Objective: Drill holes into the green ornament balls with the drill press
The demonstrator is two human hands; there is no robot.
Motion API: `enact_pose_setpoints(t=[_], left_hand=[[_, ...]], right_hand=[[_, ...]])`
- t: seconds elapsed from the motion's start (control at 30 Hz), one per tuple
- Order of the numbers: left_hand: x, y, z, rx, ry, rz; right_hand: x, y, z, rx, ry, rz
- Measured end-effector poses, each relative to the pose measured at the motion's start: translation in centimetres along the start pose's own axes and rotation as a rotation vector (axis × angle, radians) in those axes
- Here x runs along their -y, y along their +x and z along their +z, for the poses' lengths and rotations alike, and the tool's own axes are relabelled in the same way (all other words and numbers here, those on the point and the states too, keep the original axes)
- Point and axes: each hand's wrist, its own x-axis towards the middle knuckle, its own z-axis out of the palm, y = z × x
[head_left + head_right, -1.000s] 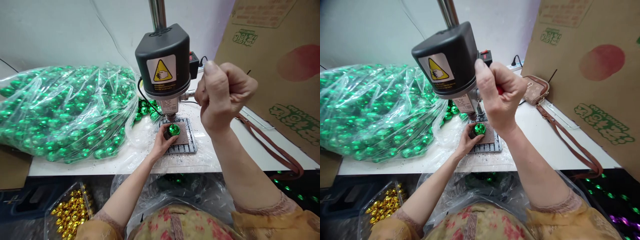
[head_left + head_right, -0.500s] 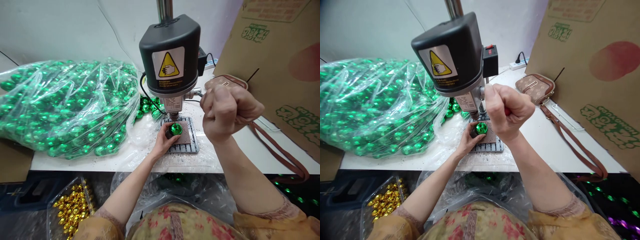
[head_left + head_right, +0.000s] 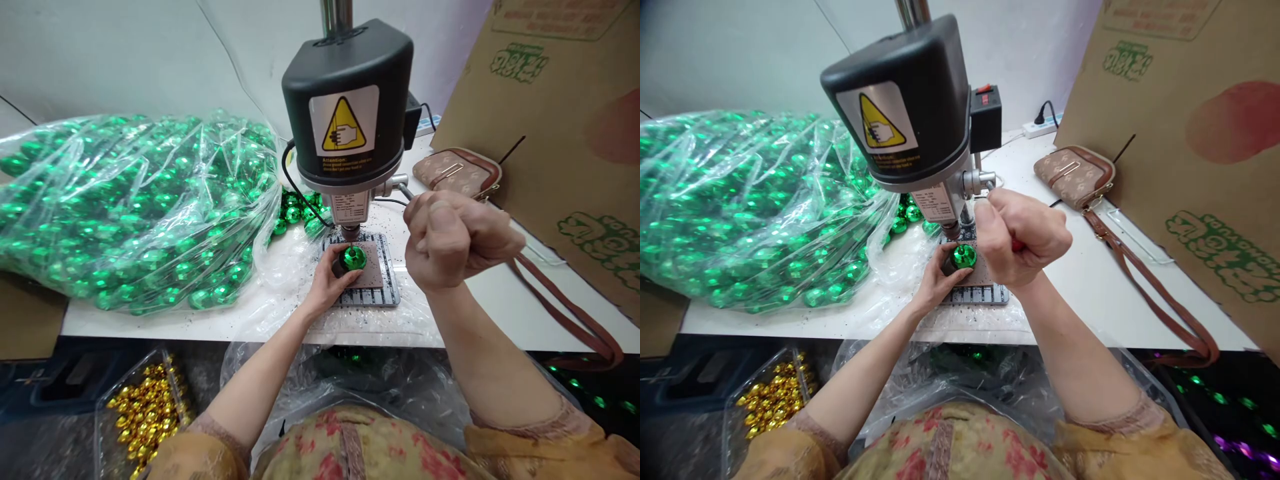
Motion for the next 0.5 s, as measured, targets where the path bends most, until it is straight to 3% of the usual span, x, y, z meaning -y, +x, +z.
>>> enact_pose_setpoints(t=[0.5], left_hand=[[0.10, 0.00, 0.22, -0.023, 0.032, 0.032]], right_hand=[[-0.03, -0.26, -0.58, 0.101, 0.060, -0.055]])
